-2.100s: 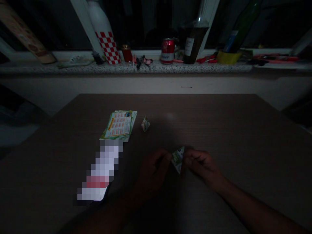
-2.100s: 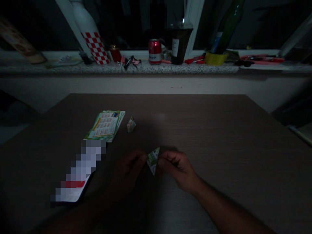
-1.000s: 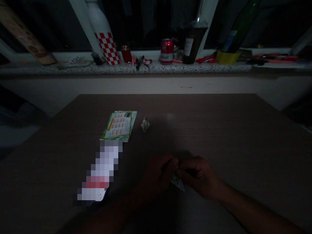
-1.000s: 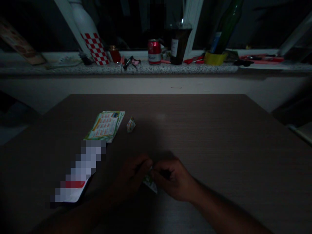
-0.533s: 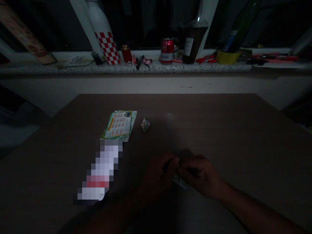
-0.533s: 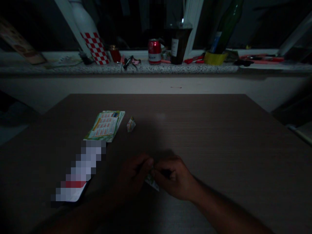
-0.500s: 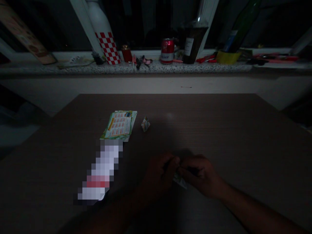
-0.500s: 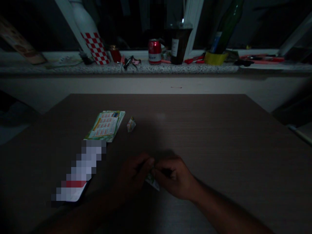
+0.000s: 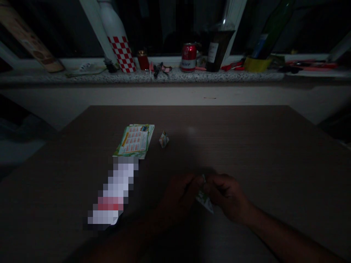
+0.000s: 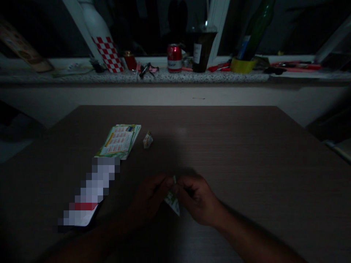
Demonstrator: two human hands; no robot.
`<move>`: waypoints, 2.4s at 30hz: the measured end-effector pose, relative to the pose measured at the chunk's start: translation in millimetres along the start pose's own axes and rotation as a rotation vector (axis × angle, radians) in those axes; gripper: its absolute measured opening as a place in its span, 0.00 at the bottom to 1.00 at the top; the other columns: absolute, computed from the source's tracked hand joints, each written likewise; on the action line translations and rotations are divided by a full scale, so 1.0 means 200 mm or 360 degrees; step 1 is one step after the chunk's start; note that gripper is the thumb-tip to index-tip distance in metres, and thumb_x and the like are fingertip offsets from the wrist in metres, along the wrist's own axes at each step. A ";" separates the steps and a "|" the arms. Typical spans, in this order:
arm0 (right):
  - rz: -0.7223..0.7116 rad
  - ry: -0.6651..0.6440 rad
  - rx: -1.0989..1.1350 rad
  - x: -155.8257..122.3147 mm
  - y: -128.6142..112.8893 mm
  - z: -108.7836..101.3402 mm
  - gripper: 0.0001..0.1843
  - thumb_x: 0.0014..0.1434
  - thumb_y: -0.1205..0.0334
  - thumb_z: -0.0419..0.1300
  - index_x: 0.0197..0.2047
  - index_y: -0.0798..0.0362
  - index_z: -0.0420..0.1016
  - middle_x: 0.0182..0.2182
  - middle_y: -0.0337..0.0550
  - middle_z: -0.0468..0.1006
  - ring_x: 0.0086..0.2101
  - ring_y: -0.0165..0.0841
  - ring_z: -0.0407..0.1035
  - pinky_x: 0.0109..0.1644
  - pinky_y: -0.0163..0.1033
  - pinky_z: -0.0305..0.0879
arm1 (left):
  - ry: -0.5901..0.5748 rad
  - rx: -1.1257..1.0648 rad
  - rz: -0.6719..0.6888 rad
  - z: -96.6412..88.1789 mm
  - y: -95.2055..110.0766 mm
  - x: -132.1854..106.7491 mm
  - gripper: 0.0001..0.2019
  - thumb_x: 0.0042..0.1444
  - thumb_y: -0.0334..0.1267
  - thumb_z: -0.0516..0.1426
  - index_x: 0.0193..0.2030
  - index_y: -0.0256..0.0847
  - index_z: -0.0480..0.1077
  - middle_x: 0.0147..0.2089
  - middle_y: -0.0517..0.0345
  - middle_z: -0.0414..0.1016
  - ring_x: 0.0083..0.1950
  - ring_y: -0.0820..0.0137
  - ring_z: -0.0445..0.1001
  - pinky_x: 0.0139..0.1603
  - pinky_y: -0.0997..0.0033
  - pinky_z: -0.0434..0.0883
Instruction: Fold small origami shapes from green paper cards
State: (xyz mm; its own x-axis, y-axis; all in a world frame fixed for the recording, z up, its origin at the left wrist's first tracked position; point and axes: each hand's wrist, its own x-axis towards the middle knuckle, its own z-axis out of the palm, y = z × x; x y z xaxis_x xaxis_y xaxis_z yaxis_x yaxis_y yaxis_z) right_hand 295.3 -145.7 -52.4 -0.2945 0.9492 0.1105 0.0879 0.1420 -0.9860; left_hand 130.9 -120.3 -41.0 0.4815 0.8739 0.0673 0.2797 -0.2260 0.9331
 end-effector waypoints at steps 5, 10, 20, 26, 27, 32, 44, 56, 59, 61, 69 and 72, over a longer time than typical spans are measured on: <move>0.0116 0.0047 0.0108 0.00 0.02 0.00 0.22 0.63 0.49 0.53 0.23 0.53 0.60 0.19 0.32 0.56 0.20 0.24 0.49 0.22 0.31 0.48 | -0.0035 -0.0022 -0.0028 -0.01 0.01 0.01 0.21 0.63 0.45 0.45 0.21 0.39 0.57 0.20 0.65 0.53 0.22 0.77 0.53 0.24 0.76 0.52; 0.0196 -0.0058 0.0216 0.01 0.02 0.00 0.24 0.62 0.45 0.52 0.23 0.54 0.63 0.18 0.33 0.59 0.20 0.24 0.52 0.23 0.31 0.50 | 0.0007 -0.0001 -0.0026 -0.01 0.02 0.01 0.20 0.63 0.44 0.47 0.21 0.38 0.59 0.20 0.65 0.56 0.22 0.77 0.55 0.24 0.75 0.53; 0.0203 0.0047 0.0229 0.02 0.01 -0.01 0.24 0.62 0.45 0.53 0.24 0.55 0.67 0.17 0.33 0.61 0.19 0.23 0.53 0.21 0.30 0.50 | -0.0302 -0.0503 -0.0315 -0.01 -0.03 -0.01 0.25 0.59 0.57 0.50 0.24 0.36 0.66 0.18 0.65 0.58 0.19 0.78 0.56 0.20 0.77 0.52; 0.0226 0.0062 0.0327 0.02 0.00 -0.01 0.24 0.61 0.44 0.54 0.25 0.55 0.68 0.16 0.34 0.63 0.18 0.23 0.55 0.21 0.30 0.52 | -0.0327 -0.0700 -0.0366 -0.01 -0.05 0.00 0.25 0.58 0.57 0.52 0.25 0.35 0.71 0.17 0.64 0.61 0.18 0.78 0.59 0.20 0.77 0.55; 0.0224 0.0062 0.0324 0.02 0.00 0.00 0.24 0.61 0.44 0.54 0.25 0.56 0.68 0.17 0.33 0.63 0.18 0.23 0.55 0.22 0.30 0.52 | -0.0328 -0.0717 -0.0366 -0.01 -0.04 0.00 0.25 0.58 0.57 0.52 0.24 0.35 0.71 0.17 0.63 0.63 0.18 0.78 0.60 0.20 0.78 0.56; 0.0237 0.0080 0.0345 0.02 0.02 0.00 0.22 0.61 0.46 0.55 0.25 0.55 0.68 0.17 0.33 0.63 0.19 0.23 0.54 0.21 0.30 0.51 | -0.0446 -0.0773 -0.0382 -0.02 -0.03 0.01 0.22 0.58 0.52 0.55 0.25 0.33 0.73 0.21 0.57 0.70 0.21 0.76 0.67 0.23 0.77 0.62; 0.0259 0.0171 0.0315 0.02 0.02 0.00 0.22 0.62 0.45 0.54 0.26 0.54 0.66 0.17 0.33 0.62 0.18 0.24 0.56 0.21 0.31 0.52 | -0.0452 -0.0679 -0.0465 -0.01 -0.01 0.00 0.17 0.54 0.48 0.60 0.25 0.34 0.76 0.23 0.57 0.75 0.25 0.73 0.72 0.27 0.76 0.66; 0.0117 0.0242 0.0226 0.02 0.02 -0.02 0.20 0.60 0.51 0.58 0.22 0.54 0.65 0.18 0.33 0.62 0.21 0.24 0.55 0.25 0.30 0.53 | -0.0345 -0.0668 -0.0521 -0.02 -0.04 -0.01 0.13 0.50 0.42 0.61 0.22 0.36 0.65 0.18 0.64 0.66 0.18 0.78 0.63 0.19 0.79 0.57; 0.0112 0.0237 0.0301 0.01 0.03 -0.02 0.20 0.59 0.51 0.59 0.22 0.55 0.66 0.18 0.33 0.63 0.20 0.24 0.55 0.25 0.30 0.54 | -0.0305 -0.0708 -0.0514 -0.03 -0.04 -0.01 0.13 0.50 0.42 0.59 0.23 0.37 0.63 0.17 0.65 0.63 0.18 0.79 0.60 0.19 0.79 0.54; 0.0089 0.0243 0.0344 0.01 0.03 -0.02 0.16 0.59 0.53 0.60 0.25 0.54 0.69 0.19 0.34 0.65 0.21 0.23 0.57 0.25 0.29 0.55 | -0.0300 -0.0839 -0.0518 -0.03 -0.05 -0.01 0.12 0.50 0.42 0.58 0.23 0.37 0.64 0.18 0.65 0.63 0.17 0.80 0.60 0.19 0.79 0.54; -0.0100 0.0364 0.0260 0.03 0.02 -0.02 0.11 0.56 0.66 0.64 0.43 0.47 0.75 0.35 0.39 0.79 0.35 0.28 0.73 0.38 0.30 0.69 | -0.0209 -0.1239 -0.0584 -0.04 -0.07 0.03 0.10 0.47 0.41 0.57 0.25 0.37 0.65 0.16 0.68 0.57 0.15 0.80 0.56 0.18 0.77 0.56; -0.0118 0.0354 0.0176 0.03 0.02 -0.02 0.12 0.54 0.69 0.65 0.42 0.46 0.77 0.36 0.38 0.81 0.36 0.27 0.75 0.40 0.29 0.71 | -0.0181 -0.1293 -0.0562 -0.04 -0.08 0.03 0.13 0.50 0.43 0.57 0.22 0.38 0.62 0.17 0.68 0.55 0.16 0.80 0.57 0.18 0.77 0.57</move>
State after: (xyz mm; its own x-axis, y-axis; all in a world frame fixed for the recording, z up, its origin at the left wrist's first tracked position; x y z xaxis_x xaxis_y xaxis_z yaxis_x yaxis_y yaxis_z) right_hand 298.0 -138.7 -55.3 -0.0785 0.9775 0.1960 -0.0341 0.1939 -0.9804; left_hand 122.9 -107.6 -52.4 0.5701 0.7771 -0.2667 -0.2268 0.4609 0.8580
